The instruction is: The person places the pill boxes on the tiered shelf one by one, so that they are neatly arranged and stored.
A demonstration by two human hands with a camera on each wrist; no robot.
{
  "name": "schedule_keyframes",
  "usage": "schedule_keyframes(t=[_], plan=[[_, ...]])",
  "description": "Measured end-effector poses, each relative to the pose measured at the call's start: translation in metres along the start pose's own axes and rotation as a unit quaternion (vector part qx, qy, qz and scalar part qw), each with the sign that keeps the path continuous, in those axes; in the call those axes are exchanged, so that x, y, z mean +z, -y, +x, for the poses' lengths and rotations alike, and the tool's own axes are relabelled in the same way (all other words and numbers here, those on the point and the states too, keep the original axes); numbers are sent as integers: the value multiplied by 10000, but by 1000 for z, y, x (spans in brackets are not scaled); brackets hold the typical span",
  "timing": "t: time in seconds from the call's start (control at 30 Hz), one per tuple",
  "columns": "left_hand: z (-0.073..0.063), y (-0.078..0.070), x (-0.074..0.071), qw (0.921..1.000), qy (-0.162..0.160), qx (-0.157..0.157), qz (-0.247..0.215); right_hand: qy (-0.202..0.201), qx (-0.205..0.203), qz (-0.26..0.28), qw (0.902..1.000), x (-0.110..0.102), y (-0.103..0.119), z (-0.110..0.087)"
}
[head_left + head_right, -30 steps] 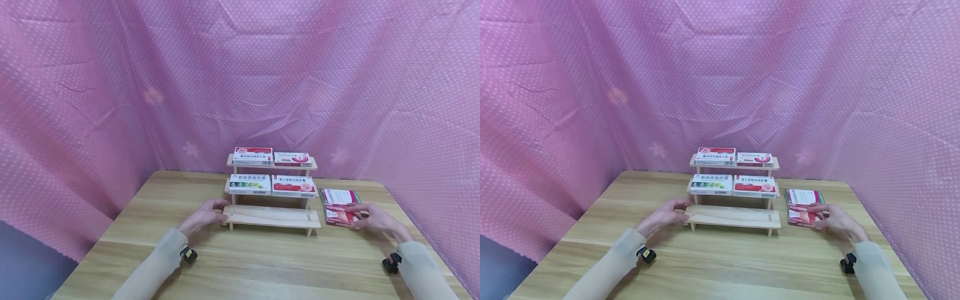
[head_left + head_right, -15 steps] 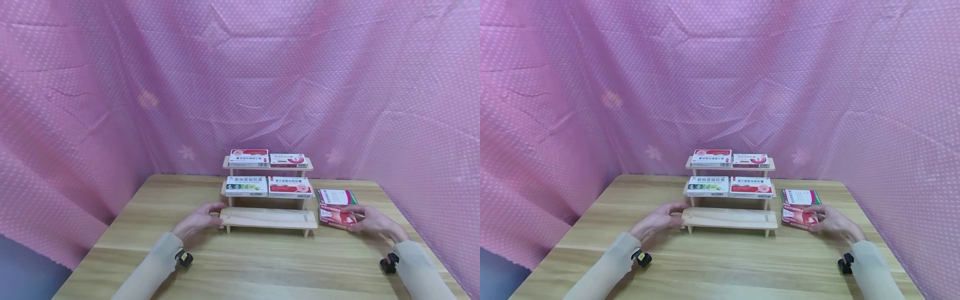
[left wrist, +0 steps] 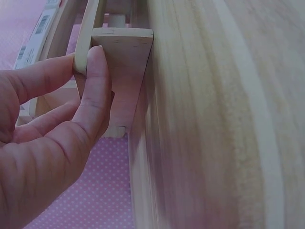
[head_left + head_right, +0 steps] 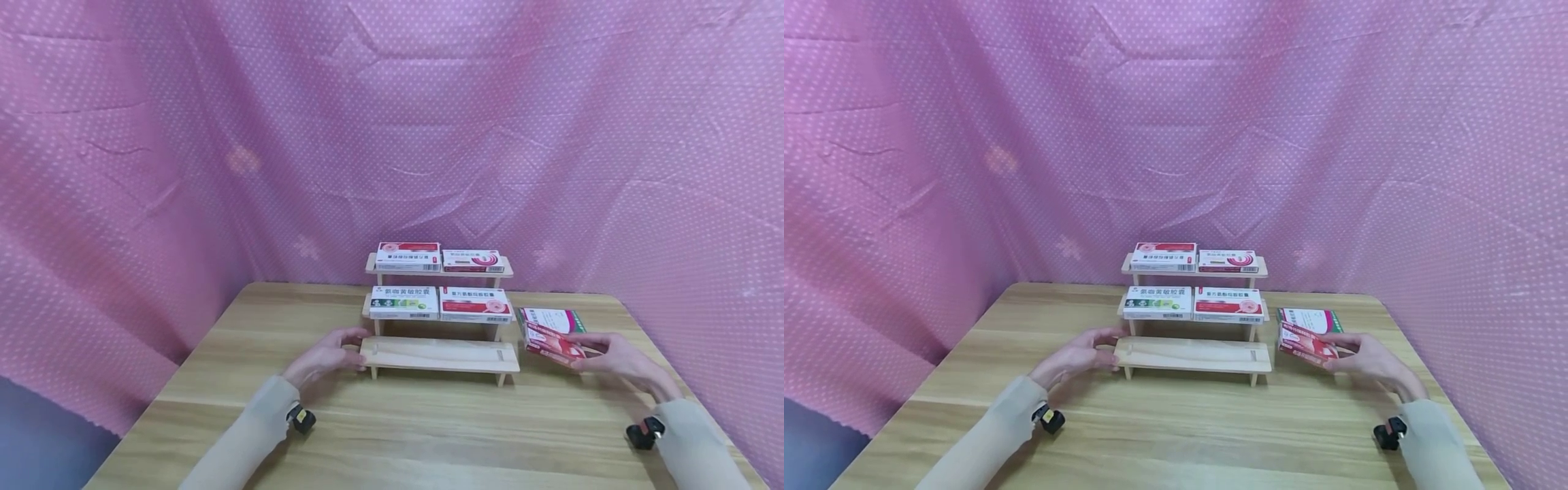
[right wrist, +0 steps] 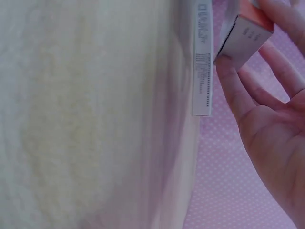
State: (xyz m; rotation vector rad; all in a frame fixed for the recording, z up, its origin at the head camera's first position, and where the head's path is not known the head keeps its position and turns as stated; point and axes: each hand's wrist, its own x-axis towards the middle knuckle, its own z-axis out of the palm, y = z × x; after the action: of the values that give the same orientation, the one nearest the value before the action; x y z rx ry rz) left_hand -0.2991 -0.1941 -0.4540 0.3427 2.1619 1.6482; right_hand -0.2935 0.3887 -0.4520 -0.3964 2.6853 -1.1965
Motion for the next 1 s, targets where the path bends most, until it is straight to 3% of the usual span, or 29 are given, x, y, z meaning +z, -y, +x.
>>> schedule_keyframes(t=[0.33,0.7,0.83,1.0], plan=[[0,-2,1,9999,-49,-89,-116,431,-47,876,9952,-2,6,-8],[-2,-4,1,10000,-14,-44,-60,905,-734,1360,9838,14,18,-4],[-3,-4,2,9999,-59,-48,-66,875,-694,1247,9859,21,26,2],[-2,-3,2,9999,-71,-67,-118,997,-471,1483,9828,29,36,9]])
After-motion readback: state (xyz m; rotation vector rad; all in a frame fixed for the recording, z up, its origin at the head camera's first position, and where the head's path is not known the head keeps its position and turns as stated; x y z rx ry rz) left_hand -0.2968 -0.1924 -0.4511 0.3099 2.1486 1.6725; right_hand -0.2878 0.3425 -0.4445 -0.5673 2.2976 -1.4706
